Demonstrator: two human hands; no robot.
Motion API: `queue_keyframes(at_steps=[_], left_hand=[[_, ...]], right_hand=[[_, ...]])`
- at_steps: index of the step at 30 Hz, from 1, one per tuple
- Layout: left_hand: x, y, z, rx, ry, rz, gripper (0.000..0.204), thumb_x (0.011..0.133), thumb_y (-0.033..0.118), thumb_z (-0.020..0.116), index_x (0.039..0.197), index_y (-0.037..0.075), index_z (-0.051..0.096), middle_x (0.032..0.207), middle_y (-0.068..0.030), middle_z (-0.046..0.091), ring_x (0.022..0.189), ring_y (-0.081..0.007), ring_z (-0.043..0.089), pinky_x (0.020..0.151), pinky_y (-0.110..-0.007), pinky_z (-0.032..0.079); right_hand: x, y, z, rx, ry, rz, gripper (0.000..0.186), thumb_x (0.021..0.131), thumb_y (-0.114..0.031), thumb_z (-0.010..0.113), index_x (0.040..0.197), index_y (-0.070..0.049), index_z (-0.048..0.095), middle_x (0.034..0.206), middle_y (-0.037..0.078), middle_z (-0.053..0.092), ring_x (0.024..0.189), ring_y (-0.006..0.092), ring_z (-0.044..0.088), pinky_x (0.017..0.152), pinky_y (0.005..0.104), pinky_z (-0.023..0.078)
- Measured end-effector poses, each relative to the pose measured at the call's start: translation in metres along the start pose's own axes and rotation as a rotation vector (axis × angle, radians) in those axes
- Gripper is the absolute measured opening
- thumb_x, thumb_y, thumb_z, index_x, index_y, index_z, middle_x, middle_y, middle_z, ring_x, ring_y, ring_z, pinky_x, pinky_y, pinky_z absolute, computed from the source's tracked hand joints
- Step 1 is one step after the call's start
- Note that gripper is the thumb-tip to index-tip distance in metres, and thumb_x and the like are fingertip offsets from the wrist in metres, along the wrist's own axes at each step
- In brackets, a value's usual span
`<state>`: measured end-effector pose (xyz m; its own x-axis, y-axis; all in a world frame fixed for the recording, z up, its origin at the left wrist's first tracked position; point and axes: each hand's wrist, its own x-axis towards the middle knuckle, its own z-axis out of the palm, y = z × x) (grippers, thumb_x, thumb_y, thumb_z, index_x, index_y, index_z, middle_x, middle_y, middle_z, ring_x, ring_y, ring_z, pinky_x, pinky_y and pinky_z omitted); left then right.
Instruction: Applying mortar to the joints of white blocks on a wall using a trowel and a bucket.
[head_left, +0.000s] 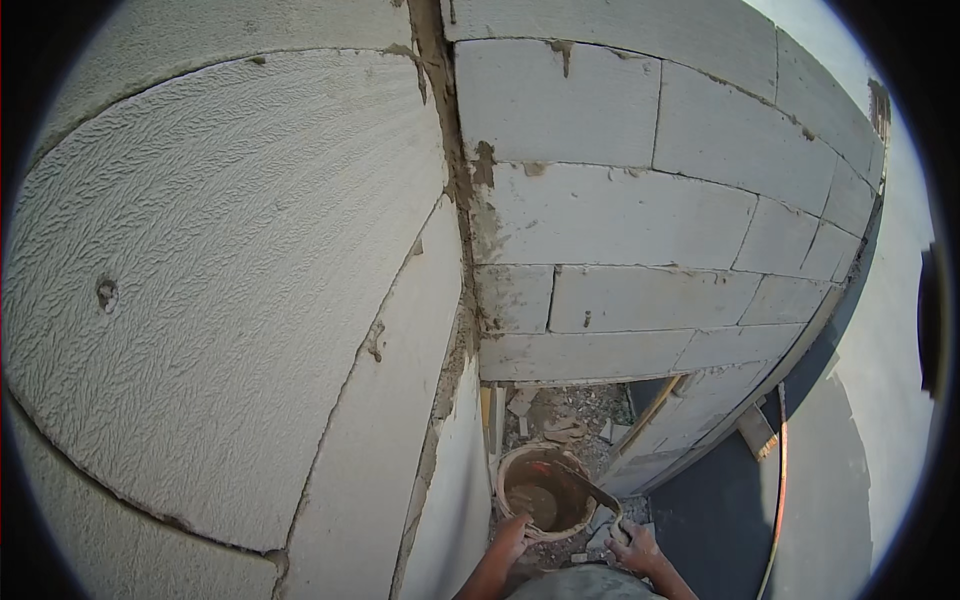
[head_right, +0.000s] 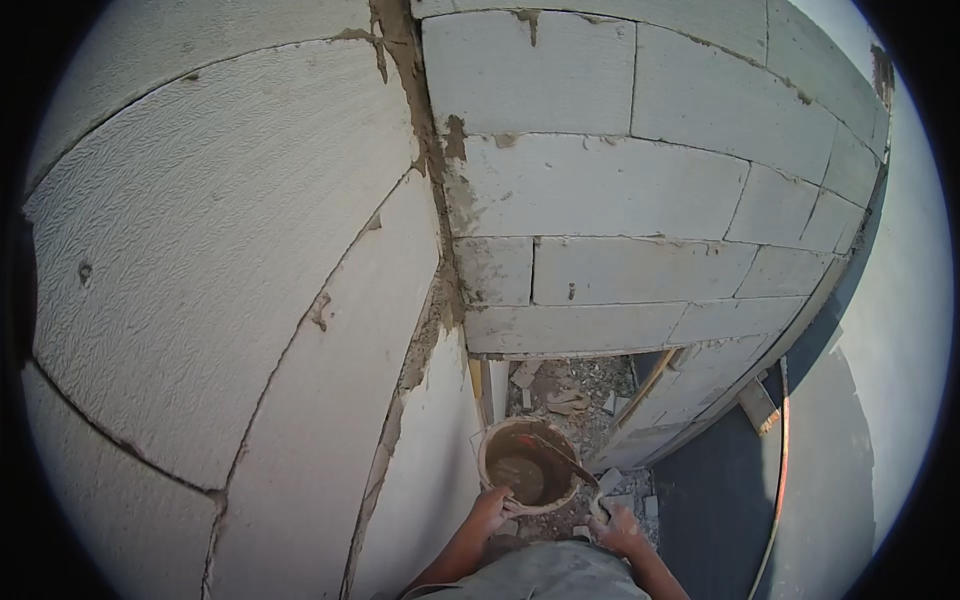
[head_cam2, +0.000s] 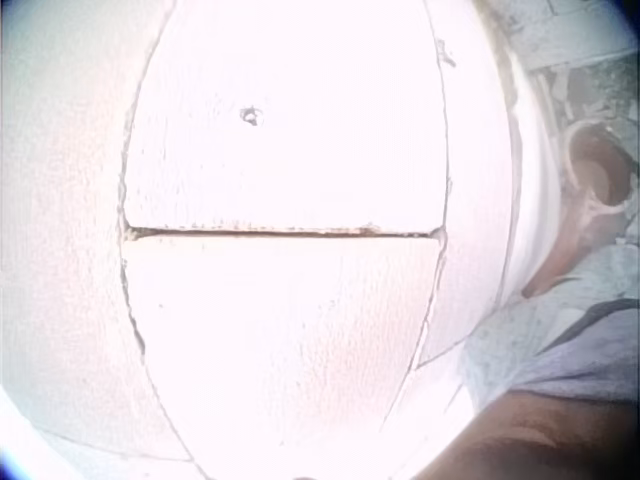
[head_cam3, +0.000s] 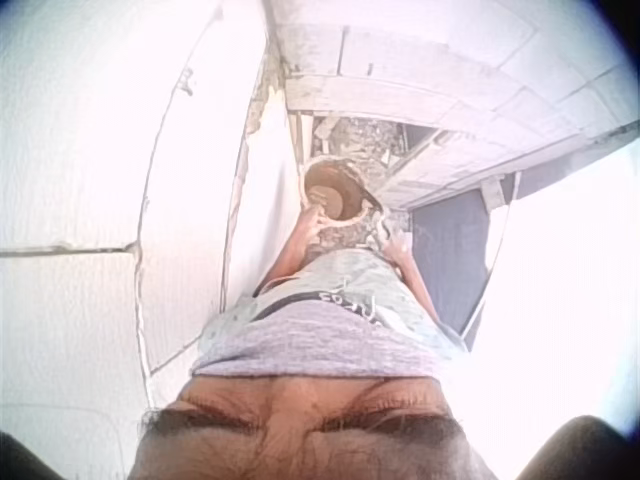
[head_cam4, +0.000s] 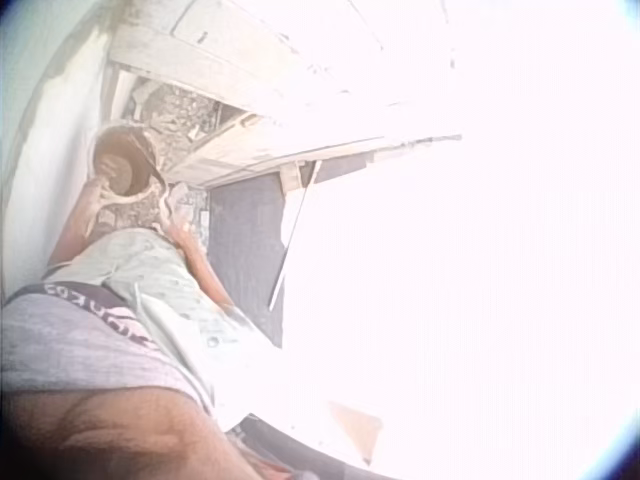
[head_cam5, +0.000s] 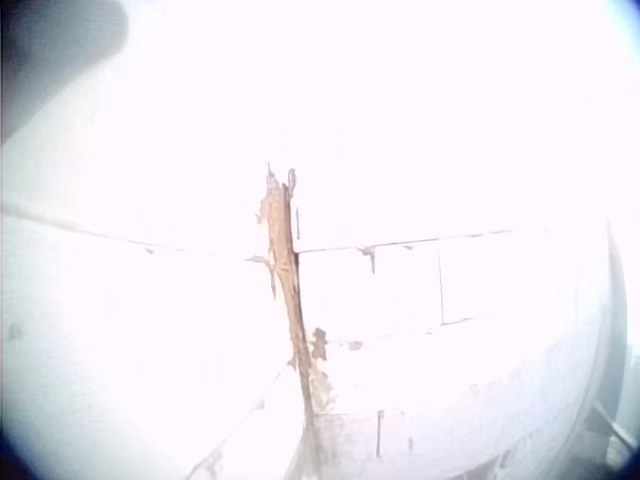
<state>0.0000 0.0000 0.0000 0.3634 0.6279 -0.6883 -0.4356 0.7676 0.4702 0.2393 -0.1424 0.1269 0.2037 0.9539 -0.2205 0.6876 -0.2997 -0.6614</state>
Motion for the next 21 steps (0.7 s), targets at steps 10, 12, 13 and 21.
queue_keyframes(at_steps=[10, 12, 13, 21], left_hand=[[-0.05, 0.05, 0.046, 0.235, -0.133, 0.301, 0.057, 0.082, 0.009, 0.061, 0.135, 0.01, 0.041, 0.107, -0.0084, 0.062, 0.078, -0.0191, 0.065, 0.06, -0.035, 0.056], [-0.067, 0.069, 0.07, 0.194, -0.136, 0.314, 0.055, 0.082, 0.008, 0.061, 0.134, 0.01, 0.042, 0.106, -0.0081, 0.062, 0.078, -0.0193, 0.065, 0.062, -0.034, 0.055], [-0.062, 0.073, 0.07, 0.205, -0.137, 0.297, 0.055, 0.082, 0.008, 0.061, 0.134, 0.01, 0.042, 0.106, -0.0081, 0.062, 0.078, -0.0193, 0.065, 0.062, -0.034, 0.055], [-0.065, 0.051, 0.075, 0.358, -0.22, 0.455, 0.066, 0.082, 0.005, 0.059, 0.143, 0.004, 0.035, 0.124, -0.0119, 0.056, 0.099, -0.0218, 0.063, 0.075, -0.035, 0.056]], right_hand=[[0.002, -0.069, -0.093, 0.103, -0.047, -0.037, 0.028, 0.09, -0.022, 0.067, 0.101, 0.002, 0.057, 0.074, 0.009, 0.059, 0.062, 0.0184, 0.06, 0.06, 0.0347, 0.049], [0.002, -0.093, -0.105, 0.081, -0.045, -0.034, 0.028, 0.09, -0.022, 0.067, 0.101, 0.002, 0.058, 0.073, 0.008, 0.059, 0.061, 0.0171, 0.06, 0.06, 0.034, 0.049], [0.009, -0.102, -0.109, 0.179, -0.154, 0.034, 0.028, 0.09, -0.022, 0.066, 0.101, 0.002, 0.058, 0.072, 0.008, 0.06, 0.061, 0.0178, 0.06, 0.06, 0.0348, 0.049], [0.073, -0.13, -0.072, 0.073, -0.098, -0.02, 0.029, 0.087, -0.022, 0.065, 0.097, 0.005, 0.063, 0.079, 0.022, 0.066, 0.075, 0.0363, 0.068, 0.07, 0.045, 0.051]])
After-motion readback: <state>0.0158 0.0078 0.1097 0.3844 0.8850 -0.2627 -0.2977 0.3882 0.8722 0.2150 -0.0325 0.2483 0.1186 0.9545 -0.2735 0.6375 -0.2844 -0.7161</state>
